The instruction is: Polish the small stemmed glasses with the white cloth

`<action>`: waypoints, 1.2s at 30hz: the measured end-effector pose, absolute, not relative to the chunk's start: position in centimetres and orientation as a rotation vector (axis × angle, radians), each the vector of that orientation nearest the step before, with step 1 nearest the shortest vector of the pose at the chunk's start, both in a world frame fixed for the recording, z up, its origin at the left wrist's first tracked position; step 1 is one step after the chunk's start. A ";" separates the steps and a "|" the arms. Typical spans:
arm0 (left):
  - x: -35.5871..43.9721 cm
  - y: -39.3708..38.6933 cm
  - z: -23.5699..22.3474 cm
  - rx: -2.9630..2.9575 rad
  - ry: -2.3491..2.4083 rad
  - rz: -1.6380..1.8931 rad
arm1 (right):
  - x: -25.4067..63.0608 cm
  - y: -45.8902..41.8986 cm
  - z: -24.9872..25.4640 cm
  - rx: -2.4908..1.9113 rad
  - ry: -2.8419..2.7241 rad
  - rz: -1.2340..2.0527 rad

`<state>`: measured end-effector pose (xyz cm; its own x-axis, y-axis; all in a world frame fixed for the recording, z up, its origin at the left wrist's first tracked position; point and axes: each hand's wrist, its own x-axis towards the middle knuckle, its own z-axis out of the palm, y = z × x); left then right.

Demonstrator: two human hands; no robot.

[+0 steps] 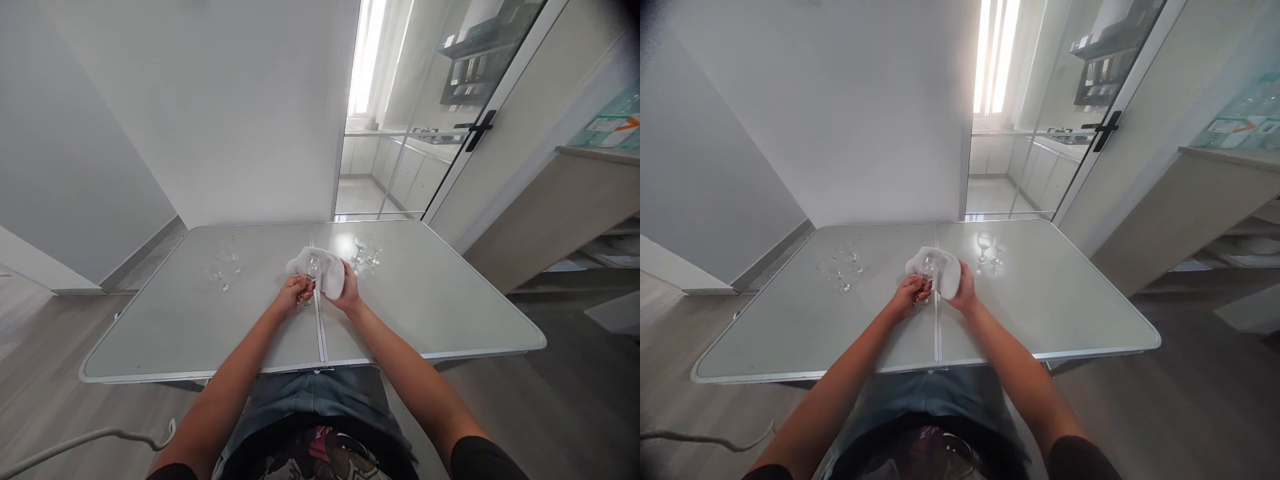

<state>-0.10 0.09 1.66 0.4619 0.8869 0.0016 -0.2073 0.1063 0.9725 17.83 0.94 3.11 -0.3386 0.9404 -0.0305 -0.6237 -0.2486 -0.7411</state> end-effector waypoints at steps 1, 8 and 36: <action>-0.1 0.2 1.6 1.178 0.714 0.929 | 17.7 0.9 2.9 -0.585 -0.799 1.803; 0.1 -0.2 1.6 1.315 0.791 0.972 | 15.9 0.2 2.6 -0.490 -0.999 1.588; -0.4 -0.6 1.9 1.400 0.675 0.747 | 18.2 -0.1 4.4 -0.555 -1.419 1.225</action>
